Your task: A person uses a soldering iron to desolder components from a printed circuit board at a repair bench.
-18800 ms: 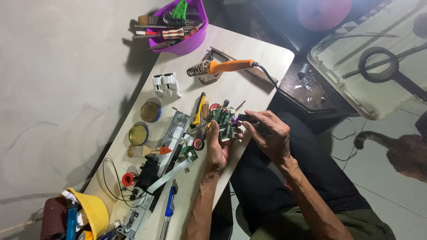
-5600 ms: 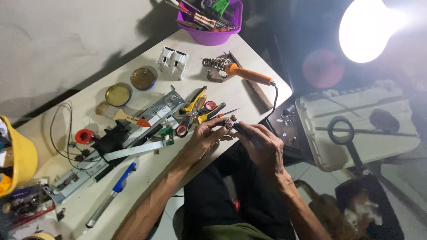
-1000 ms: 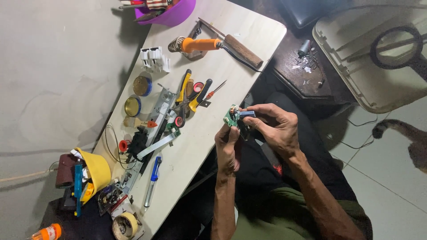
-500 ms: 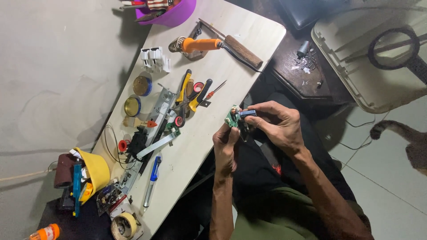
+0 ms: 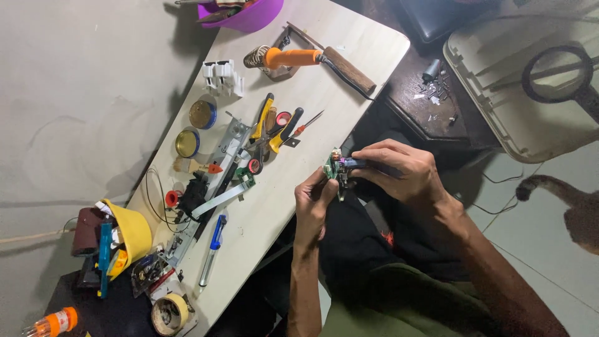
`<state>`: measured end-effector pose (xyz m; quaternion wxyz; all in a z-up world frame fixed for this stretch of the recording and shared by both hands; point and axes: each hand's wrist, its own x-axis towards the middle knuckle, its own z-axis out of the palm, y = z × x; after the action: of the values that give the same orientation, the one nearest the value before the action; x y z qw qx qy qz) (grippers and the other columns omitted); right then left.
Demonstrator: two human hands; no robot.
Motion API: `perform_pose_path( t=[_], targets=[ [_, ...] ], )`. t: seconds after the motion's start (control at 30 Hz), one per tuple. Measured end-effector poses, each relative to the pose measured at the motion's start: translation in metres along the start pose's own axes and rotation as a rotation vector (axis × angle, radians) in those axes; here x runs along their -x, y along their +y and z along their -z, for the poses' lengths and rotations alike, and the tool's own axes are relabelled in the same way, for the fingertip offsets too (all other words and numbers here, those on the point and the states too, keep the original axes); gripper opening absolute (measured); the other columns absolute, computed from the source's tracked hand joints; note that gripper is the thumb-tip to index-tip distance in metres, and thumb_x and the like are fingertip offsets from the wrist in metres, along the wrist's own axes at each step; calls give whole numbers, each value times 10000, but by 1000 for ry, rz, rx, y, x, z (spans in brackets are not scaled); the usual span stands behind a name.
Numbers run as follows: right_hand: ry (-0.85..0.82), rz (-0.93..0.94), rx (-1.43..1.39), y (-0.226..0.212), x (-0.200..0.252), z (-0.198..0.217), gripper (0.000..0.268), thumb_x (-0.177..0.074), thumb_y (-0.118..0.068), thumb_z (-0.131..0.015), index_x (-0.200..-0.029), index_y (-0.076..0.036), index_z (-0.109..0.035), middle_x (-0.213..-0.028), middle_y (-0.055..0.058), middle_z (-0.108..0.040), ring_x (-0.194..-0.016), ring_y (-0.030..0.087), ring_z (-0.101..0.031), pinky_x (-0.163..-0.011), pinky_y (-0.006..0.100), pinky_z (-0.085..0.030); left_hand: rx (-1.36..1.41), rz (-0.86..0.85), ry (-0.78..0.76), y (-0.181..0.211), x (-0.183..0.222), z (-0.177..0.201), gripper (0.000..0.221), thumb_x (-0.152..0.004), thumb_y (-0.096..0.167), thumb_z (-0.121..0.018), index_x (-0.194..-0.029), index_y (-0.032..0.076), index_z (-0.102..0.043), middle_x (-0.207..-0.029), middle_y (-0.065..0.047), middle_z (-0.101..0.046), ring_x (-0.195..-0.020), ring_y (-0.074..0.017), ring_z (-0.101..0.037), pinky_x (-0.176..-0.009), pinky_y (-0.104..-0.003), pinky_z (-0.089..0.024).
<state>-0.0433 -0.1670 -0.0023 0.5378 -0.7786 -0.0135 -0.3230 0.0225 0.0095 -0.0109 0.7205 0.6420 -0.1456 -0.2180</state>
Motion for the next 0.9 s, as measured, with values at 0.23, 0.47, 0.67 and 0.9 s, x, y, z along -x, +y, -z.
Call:
perform_pose_path(
  t=[0.23,0.47,0.67,0.9],
  targets=[
    [-15,-79,63,-4,2,-3,216,-884,-124,-817,-1096,-89,-799,-844,94,-739,-750,231,-741,-651,323,-565,16,-37,-87,2,-2,7,451,-963,130,-704,-1362,-60,-617,-1123,-229,-729,-1058,-229,-644,-923,-446,-581],
    [-66,-198,-54,-8,-7,1,193,-859,-119,-823,-1044,-64,-802,-822,105,-757,-726,198,-734,-624,296,-540,-25,-13,-102,6,-5,8,363,-967,129,-696,-1278,-56,-671,-1063,-217,-732,-1024,-207,-630,-874,-453,-596],
    [-113,61,22,15,-3,1,212,-890,-77,-784,-1102,-77,-794,-927,109,-753,-821,263,-761,-714,344,-588,-47,20,-66,16,-3,4,192,-974,148,-704,-1078,-11,-732,-874,-71,-688,-906,-108,-536,-784,-349,-563],
    [-151,120,22,15,-3,3,195,-922,-77,-745,-1111,-83,-791,-964,106,-754,-864,276,-764,-743,343,-591,-52,25,-65,22,0,3,124,-982,141,-699,-962,23,-731,-812,-40,-660,-895,-107,-526,-757,-282,-516]
  ],
)
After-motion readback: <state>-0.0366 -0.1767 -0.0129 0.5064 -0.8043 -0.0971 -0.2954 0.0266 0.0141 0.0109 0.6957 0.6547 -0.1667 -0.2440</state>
